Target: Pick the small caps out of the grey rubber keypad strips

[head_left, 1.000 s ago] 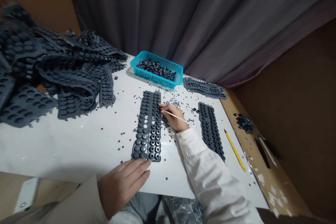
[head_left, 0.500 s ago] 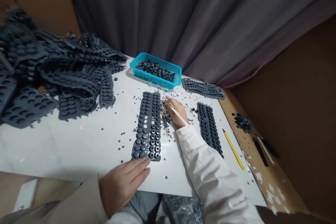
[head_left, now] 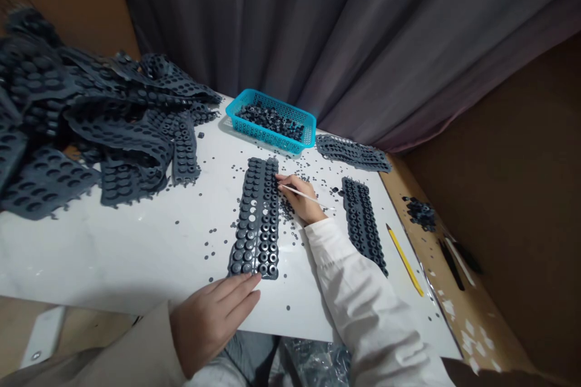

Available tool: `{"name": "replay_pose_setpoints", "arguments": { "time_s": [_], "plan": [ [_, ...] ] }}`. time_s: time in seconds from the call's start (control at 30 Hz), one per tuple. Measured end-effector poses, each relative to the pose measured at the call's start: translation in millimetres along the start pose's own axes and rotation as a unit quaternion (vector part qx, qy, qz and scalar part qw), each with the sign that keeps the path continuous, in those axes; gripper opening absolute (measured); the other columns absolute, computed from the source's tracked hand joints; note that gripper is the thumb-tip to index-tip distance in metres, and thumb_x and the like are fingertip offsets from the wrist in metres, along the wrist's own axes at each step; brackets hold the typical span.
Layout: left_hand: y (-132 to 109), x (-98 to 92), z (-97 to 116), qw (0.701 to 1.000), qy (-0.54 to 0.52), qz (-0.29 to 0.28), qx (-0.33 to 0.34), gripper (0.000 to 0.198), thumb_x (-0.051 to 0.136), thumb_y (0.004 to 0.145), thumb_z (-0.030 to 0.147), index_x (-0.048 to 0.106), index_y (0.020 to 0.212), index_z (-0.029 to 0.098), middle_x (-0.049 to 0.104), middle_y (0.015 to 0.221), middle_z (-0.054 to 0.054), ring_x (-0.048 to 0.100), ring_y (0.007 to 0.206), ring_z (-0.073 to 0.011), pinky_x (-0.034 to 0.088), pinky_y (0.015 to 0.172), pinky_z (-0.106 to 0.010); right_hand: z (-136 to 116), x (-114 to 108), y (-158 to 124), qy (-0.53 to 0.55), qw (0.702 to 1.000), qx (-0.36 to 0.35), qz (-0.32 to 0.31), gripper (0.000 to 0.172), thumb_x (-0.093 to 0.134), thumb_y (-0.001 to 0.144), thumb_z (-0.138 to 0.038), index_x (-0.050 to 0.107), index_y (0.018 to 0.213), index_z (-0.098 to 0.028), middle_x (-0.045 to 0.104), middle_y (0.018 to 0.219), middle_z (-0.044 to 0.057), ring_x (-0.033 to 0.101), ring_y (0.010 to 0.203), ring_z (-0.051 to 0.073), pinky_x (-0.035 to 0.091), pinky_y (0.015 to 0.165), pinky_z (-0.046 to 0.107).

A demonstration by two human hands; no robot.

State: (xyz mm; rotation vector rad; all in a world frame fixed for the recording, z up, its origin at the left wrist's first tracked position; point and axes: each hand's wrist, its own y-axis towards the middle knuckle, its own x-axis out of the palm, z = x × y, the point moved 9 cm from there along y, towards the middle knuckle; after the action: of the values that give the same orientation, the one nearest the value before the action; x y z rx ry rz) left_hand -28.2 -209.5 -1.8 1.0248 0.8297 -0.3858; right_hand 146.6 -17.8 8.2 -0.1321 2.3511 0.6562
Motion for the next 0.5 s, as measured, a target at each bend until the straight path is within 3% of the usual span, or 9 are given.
{"name": "replay_pose_setpoints", "arguments": {
  "time_s": [0.23, 0.37, 0.5],
  "plan": [
    [1, -3.2, -1, 1.0, -0.01, -0.006, 0.002, 0.039, 0.031, 0.094, 0.008, 0.064, 0.113, 0.015, 0.07, 0.119, -0.009, 0.062, 0.113, -0.0188, 0.055, 0.094, -0.031, 7, 2, 12, -0.065, 0.997, -0.022, -0.032, 0.016, 0.052, 0.09, -0.028, 0.065, 0.084, -0.022, 0.071, 0.116, 0.011, 0.068, 0.104, 0.026, 0.05, 0.096, 0.043],
    [3, -3.9, -2, 0.999, -0.009, -0.032, 0.0, 0.044, 0.032, 0.088, 0.004, 0.063, 0.117, 0.015, 0.069, 0.121, -0.009, 0.061, 0.115, -0.0182, 0.053, 0.097, -0.03, 16, -11, 19, -0.074, 0.997, -0.006, 0.009, 0.018, 0.049, 0.091, -0.029, 0.066, 0.09, -0.022, 0.069, 0.119, 0.012, 0.065, 0.111, 0.027, 0.049, 0.098, 0.045],
    [4, -4.8, -1, 1.0, -0.013, -0.019, 0.003, 0.044, 0.031, 0.087, 0.003, 0.063, 0.116, 0.015, 0.07, 0.119, -0.009, 0.062, 0.113, -0.0177, 0.054, 0.095, -0.029, 16, -13, 17, -0.04, 0.998, 0.007, 0.04, 0.015, 0.051, 0.092, -0.032, 0.062, 0.091, -0.021, 0.071, 0.115, 0.011, 0.065, 0.114, 0.025, 0.051, 0.096, 0.041]
  ]
}}
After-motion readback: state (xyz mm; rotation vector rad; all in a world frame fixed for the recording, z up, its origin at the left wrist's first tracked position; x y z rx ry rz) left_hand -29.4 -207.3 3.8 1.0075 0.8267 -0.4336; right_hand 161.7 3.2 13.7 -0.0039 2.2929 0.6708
